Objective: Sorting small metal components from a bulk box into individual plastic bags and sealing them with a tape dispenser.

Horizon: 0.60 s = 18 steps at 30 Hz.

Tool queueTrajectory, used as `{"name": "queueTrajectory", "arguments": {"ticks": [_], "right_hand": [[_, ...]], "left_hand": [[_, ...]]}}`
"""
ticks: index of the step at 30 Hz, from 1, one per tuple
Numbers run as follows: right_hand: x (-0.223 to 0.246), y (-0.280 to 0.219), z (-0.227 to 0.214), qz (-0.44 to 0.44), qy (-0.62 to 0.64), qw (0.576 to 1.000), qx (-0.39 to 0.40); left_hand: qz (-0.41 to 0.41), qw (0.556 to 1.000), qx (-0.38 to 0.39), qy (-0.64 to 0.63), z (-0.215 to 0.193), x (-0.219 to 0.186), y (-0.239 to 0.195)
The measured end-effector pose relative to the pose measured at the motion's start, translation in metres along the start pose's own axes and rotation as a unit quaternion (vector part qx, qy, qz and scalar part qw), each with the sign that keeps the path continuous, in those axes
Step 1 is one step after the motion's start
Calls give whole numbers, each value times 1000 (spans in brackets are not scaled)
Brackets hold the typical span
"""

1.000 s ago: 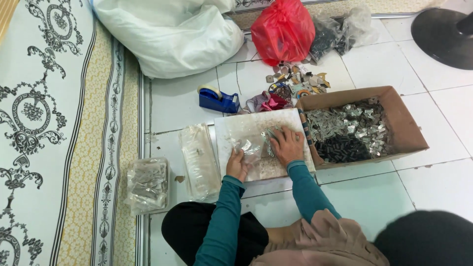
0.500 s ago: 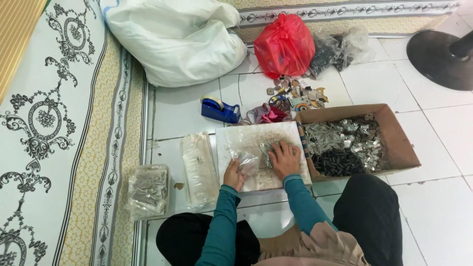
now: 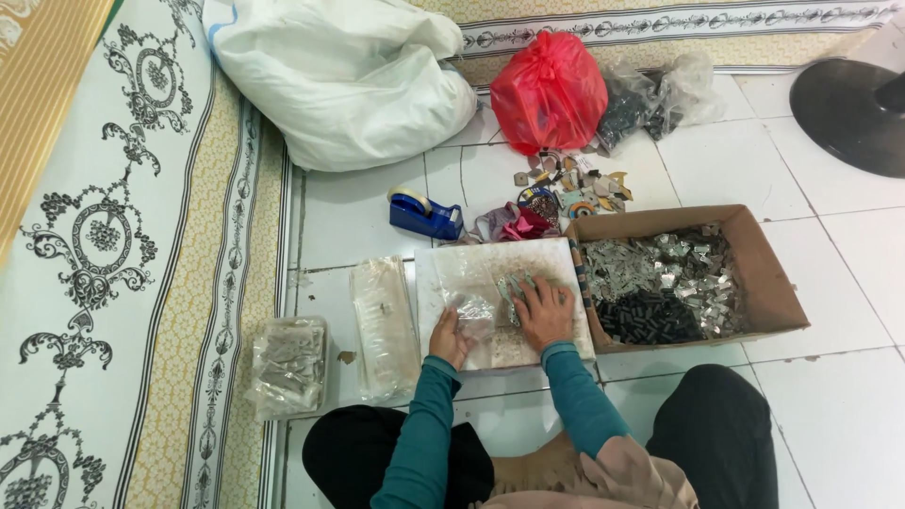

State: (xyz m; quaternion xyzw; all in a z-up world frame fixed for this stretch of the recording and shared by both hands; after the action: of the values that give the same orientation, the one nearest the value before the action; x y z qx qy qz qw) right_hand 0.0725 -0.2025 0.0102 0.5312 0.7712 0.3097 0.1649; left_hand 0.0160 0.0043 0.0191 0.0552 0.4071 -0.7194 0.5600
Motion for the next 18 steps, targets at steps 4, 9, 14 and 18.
{"name": "queueTrajectory", "arguments": {"ticks": [4, 9, 14, 18], "right_hand": [[-2, -2, 1, -6, 19, 1000, 8], [-1, -9, -8, 189, 327, 922, 91], [31, -16, -53, 422, 640, 615, 187], [24, -49, -42, 437, 698, 539, 174]], "left_hand": [[-2, 999, 9, -37, -25, 19, 26], [15, 994, 34, -104, -1, 12, 8], [19, 991, 89, -97, 34, -6, -3], [41, 992, 104, -56, 55, -24, -24]]}}
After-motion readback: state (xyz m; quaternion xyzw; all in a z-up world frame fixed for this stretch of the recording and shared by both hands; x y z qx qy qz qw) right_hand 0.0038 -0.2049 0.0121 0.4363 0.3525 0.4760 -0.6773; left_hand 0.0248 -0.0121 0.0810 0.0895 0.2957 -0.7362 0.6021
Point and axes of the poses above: each hand's wrist, its own y-axis towards the middle knuckle, its own z-axis out of the palm, x = y × z, the point moved 2 cm from there along y, towards the middle knuckle, and after that the axes turned 1 degree about y, right-handed, at the moved point
